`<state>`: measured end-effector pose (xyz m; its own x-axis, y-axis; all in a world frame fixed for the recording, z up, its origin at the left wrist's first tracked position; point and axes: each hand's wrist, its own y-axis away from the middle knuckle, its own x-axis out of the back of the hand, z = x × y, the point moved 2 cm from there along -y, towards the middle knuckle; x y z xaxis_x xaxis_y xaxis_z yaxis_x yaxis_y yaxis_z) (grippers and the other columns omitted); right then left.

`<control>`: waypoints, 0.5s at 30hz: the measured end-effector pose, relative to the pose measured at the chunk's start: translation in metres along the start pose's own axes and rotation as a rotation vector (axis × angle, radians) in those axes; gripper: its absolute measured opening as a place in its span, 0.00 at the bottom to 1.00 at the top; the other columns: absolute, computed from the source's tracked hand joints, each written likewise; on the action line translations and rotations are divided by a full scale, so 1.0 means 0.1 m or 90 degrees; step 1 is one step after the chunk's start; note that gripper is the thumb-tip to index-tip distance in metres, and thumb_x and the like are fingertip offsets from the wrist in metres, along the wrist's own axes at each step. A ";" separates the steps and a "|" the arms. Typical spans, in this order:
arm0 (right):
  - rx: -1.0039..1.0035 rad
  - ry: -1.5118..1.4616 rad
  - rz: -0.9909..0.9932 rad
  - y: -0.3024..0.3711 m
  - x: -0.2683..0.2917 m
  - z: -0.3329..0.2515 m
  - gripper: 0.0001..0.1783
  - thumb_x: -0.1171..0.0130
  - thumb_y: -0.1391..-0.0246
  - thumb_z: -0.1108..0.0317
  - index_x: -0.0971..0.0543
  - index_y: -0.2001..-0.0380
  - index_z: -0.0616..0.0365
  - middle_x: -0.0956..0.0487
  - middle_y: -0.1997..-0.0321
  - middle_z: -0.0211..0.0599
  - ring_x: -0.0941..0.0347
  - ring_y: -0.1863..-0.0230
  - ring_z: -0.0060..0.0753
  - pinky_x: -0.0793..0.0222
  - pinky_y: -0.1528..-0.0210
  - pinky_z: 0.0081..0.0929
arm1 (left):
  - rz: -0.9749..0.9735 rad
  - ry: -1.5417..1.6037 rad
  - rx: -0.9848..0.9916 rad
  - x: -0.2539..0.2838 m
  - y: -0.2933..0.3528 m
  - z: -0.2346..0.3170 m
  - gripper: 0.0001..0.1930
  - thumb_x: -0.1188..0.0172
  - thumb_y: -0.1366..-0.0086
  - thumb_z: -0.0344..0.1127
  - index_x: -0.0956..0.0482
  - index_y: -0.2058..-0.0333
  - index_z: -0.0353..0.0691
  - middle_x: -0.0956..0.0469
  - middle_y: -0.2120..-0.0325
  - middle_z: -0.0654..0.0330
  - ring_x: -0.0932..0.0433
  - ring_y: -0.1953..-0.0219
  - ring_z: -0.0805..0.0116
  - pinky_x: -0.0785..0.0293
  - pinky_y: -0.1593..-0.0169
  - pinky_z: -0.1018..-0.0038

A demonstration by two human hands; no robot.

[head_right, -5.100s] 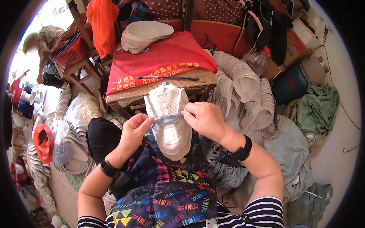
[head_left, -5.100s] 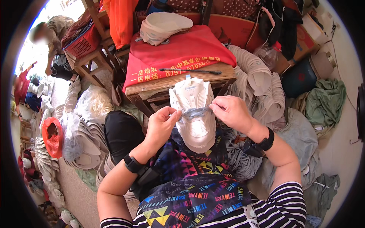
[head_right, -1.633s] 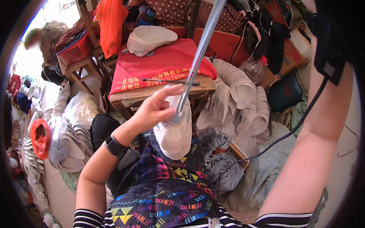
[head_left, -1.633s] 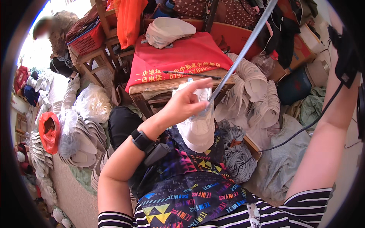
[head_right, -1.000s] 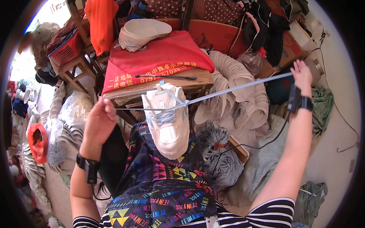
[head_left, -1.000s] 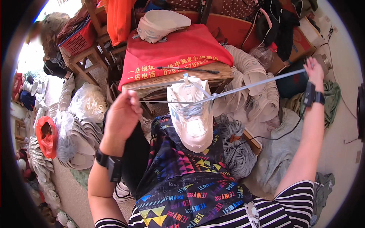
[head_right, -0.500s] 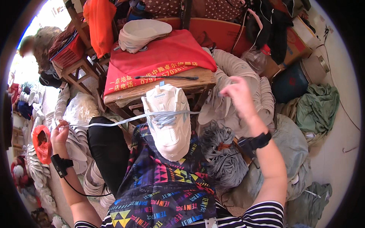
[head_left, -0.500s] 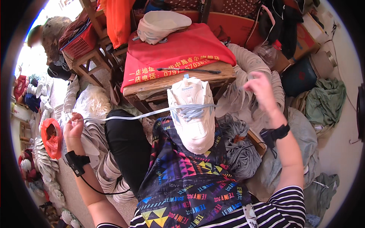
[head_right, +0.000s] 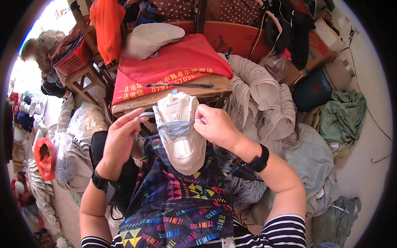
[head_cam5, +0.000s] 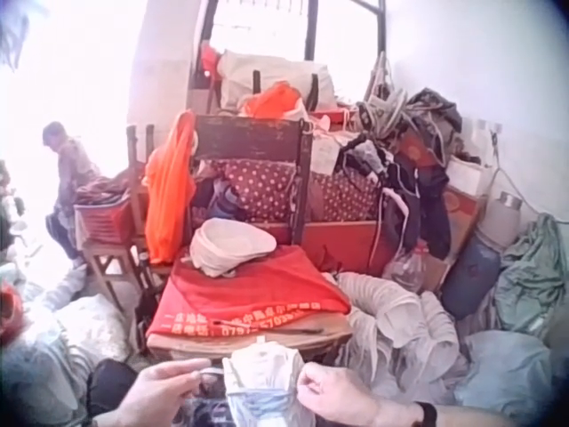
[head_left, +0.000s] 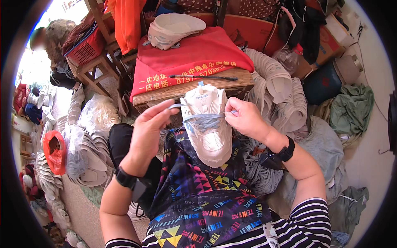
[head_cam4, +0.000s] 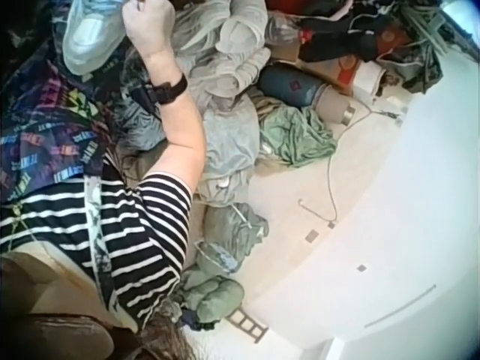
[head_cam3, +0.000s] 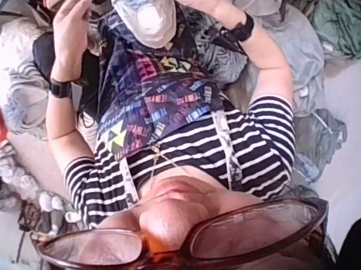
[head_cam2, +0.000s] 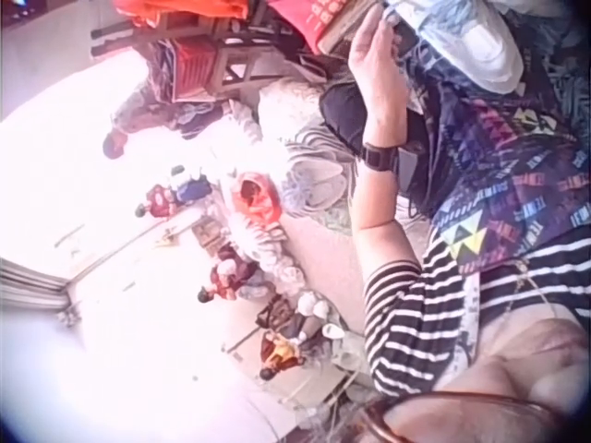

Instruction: Insert and thread a shoelace through the eyelets of a white athletic shoe.

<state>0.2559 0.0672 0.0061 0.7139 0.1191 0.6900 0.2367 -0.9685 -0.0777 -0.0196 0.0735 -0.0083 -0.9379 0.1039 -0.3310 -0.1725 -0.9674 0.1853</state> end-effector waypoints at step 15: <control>0.340 0.612 0.019 0.03 -0.19 -0.40 0.08 0.44 0.57 0.70 0.27 0.70 0.57 0.27 0.73 0.33 0.26 0.67 0.36 0.27 0.69 0.34 | 0.017 -0.249 -0.030 -0.17 -0.01 -0.51 0.08 0.49 0.28 0.32 0.25 0.59 0.34 0.22 0.70 0.62 0.26 0.74 0.81 0.32 0.71 0.84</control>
<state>0.2167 0.0534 0.0213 -0.0321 -0.3474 0.9372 0.6483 -0.7209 -0.2450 0.0118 0.0613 -0.0501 -0.9874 0.1491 0.0523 -0.1403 -0.9796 0.1436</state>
